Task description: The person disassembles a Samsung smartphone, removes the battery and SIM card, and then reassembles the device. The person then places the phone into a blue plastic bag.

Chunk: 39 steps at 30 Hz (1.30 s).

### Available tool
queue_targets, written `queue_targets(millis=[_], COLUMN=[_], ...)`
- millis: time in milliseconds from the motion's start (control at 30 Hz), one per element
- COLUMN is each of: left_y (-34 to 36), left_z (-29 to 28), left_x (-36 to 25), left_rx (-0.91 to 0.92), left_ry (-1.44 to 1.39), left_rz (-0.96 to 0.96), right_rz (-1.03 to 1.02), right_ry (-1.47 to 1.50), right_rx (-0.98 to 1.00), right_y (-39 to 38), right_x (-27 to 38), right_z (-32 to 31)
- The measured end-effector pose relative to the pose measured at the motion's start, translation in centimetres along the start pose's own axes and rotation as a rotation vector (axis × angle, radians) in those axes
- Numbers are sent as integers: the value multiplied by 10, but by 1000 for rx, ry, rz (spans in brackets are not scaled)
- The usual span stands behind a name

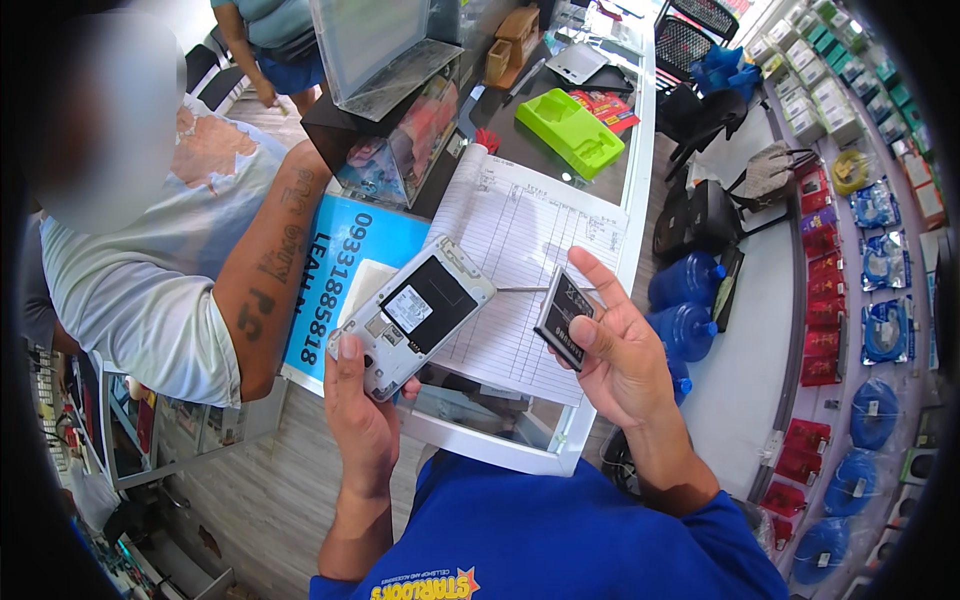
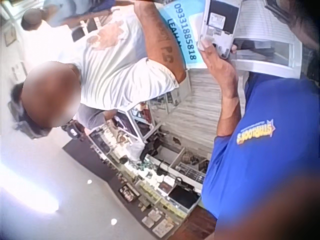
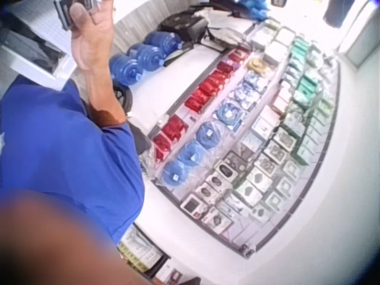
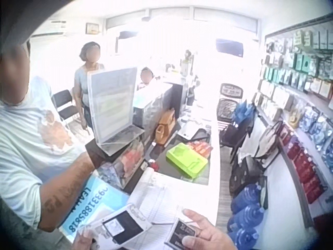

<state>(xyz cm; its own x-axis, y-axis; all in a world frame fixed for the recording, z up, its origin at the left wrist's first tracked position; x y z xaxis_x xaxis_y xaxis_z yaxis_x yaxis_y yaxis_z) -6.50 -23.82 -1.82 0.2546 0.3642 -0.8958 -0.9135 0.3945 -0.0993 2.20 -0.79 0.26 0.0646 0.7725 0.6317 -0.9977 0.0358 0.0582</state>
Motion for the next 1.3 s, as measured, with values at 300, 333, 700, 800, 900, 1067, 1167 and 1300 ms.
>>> queue_targets(millis=[300,333,700,800,900,1067,1167,1300], left_y=[-4,-4,-6,-4,-2,0,1,4], left_z=[5,8,30,30,31,33,34,31], left_x=[7,7,13,13,14,14,16,15], left_rx=[8,18,122,108,126,159,166,144], left_ry=[-57,-76,-20,-31,-49,-97,-118,-22], left_rz=[-33,-17,-59,-40,-36,-22,-24,-17], right_rz=[77,58,41,-14,-72,-314,-319,-261], right_ry=[52,-82,-876,-946,-950,-1646,-1360,-1144], right_rx=[-184,-201,-116,-130,-130,-54,-73,-107], right_y=[-5,-4,41,45,47,44,47,47], right_x=[-11,-9,2,0,-4,6,0,-6], right_z=[-1,-1,27,32,33,52,43,35])
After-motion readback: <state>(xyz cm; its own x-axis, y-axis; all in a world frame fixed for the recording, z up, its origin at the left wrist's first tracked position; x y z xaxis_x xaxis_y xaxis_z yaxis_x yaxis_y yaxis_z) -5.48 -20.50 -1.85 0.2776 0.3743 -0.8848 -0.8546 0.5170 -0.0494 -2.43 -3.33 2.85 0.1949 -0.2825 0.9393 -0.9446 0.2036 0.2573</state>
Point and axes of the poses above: each hand's wrist, its own y-axis towards the middle knuckle, its own z-axis out of the palm, x = y × z, the point moved 7 cm from there along y, towards the middle knuckle, and after that the axes turned 14 degrees about x, right-handed, at the moved point
